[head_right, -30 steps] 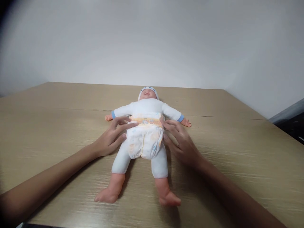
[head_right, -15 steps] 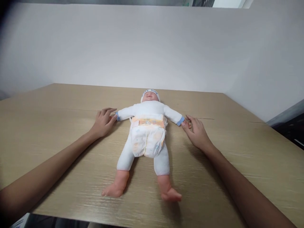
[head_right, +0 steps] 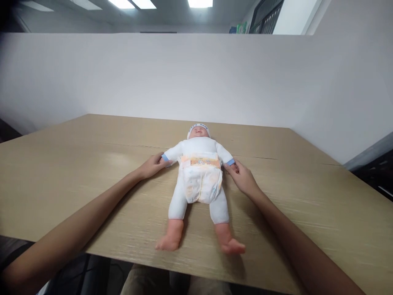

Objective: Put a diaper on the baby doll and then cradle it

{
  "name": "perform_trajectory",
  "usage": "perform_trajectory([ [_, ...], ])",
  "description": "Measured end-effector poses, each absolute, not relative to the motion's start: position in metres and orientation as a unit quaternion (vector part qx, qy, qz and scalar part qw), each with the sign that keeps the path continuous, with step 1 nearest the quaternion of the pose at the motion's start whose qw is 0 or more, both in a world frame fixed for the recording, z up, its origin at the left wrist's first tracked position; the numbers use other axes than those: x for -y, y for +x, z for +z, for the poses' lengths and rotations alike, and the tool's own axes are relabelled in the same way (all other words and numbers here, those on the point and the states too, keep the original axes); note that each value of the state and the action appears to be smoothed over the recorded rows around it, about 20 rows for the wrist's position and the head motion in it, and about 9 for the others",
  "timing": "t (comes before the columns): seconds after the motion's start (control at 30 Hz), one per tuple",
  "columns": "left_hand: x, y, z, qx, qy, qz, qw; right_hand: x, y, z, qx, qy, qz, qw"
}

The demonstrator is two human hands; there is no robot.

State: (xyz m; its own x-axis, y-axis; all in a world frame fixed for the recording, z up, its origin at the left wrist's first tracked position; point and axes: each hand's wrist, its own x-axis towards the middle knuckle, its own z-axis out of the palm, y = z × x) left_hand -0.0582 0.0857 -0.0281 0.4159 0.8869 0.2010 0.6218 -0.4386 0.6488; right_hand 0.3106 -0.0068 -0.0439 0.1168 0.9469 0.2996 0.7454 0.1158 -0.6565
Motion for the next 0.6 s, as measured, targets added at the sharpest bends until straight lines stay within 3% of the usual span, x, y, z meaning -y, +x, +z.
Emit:
perform_trajectory([
  [0.3, -0.013, -0.035, -0.017, -0.416, 0.766, 0.353, 0.339, 0.018, 0.319, -0.056, 0.621, -0.678, 0.154, 0.363],
  [0.47, 0.059, -0.019, -0.01, -0.438, 0.759, 0.388, 0.286, 0.035, 0.32, -0.062, 0.614, -0.648, 0.215, 0.397],
  [0.6, 0.155, -0.028, -0.032, -0.507, 0.73, 0.401, 0.224, 0.086, 0.305, -0.054, 0.62, -0.559, 0.311, 0.455],
])
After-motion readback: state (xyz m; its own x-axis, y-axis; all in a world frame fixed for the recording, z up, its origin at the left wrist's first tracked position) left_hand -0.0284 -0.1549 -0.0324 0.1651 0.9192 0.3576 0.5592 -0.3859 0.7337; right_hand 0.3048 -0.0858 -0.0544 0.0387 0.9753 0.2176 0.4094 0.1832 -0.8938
